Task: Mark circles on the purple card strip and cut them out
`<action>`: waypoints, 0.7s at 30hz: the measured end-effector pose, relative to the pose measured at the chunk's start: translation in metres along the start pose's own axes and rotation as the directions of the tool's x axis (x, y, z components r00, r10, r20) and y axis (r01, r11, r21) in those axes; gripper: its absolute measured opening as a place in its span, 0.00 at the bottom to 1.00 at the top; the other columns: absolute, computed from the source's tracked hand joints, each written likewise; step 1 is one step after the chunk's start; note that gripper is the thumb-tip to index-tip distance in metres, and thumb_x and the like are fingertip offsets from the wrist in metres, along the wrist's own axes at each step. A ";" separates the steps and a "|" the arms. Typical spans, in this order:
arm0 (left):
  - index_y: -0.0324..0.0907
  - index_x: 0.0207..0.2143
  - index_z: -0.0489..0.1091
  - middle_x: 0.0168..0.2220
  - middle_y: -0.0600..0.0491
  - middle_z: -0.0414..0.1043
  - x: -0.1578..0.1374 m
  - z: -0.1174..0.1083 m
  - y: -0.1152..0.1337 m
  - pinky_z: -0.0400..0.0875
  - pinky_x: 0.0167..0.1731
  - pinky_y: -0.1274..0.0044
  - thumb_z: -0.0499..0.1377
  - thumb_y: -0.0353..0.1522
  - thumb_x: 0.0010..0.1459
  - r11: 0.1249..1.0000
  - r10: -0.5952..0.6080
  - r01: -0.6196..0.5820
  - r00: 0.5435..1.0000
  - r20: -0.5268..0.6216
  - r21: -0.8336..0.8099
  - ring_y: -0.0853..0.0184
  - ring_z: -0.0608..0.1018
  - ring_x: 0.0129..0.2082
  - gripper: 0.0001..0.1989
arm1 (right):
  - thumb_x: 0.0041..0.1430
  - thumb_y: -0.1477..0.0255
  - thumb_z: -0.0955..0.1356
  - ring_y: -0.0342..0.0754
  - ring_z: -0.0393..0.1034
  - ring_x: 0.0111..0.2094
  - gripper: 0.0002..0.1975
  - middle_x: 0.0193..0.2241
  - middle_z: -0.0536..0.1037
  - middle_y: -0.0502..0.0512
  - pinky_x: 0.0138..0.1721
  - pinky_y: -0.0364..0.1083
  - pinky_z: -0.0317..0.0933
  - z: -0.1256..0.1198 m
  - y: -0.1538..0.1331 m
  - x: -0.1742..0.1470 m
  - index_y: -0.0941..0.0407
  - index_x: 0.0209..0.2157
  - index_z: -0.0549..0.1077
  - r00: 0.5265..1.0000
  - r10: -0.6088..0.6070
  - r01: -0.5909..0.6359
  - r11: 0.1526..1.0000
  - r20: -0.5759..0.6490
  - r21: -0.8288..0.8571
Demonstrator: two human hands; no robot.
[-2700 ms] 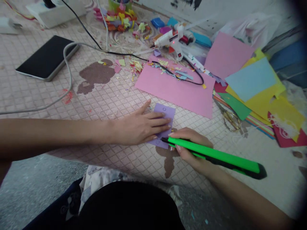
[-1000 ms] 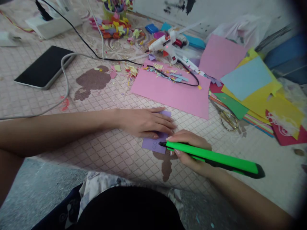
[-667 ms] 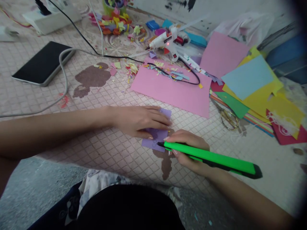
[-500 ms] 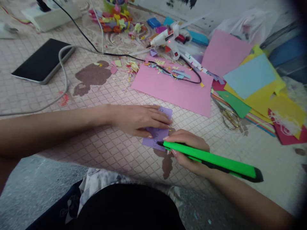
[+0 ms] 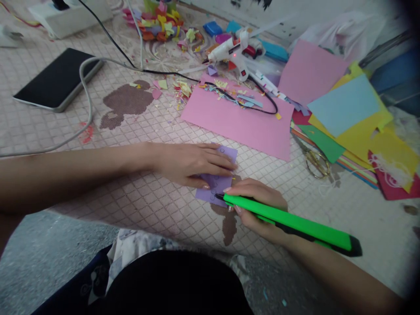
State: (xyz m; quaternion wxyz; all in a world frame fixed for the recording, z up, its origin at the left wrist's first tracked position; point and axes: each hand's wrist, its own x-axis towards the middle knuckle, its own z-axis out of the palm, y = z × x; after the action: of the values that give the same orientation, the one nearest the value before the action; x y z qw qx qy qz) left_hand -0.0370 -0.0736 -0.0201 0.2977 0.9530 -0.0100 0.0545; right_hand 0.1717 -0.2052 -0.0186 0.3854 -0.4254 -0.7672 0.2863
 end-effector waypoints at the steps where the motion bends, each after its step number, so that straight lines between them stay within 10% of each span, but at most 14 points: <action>1: 0.44 0.60 0.64 0.64 0.46 0.59 0.000 0.000 0.000 0.43 0.68 0.65 0.58 0.33 0.61 1.000 -0.003 0.003 1.000 -0.008 -0.011 0.59 0.60 0.66 0.24 | 0.52 0.81 0.67 0.45 0.76 0.33 0.15 0.33 0.80 0.52 0.34 0.44 0.71 0.000 0.000 0.000 0.53 0.40 0.76 1.000 0.000 0.000 1.000 0.000 -0.004; 21: 0.46 0.61 0.63 0.65 0.48 0.58 -0.001 0.003 -0.003 0.41 0.68 0.65 0.57 0.34 0.62 0.999 0.009 -0.009 1.000 -0.018 -0.040 0.60 0.59 0.66 0.25 | 0.53 0.81 0.67 0.47 0.76 0.32 0.15 0.33 0.80 0.53 0.33 0.46 0.72 0.000 -0.002 0.000 0.52 0.41 0.76 1.000 0.008 -0.008 1.000 0.020 0.000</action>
State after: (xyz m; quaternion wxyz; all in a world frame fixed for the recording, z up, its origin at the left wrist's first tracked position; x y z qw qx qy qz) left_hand -0.0376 -0.0727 -0.0240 0.3164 0.9464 -0.0126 0.0640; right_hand 0.1706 -0.2057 -0.0172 0.3765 -0.4255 -0.7694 0.2920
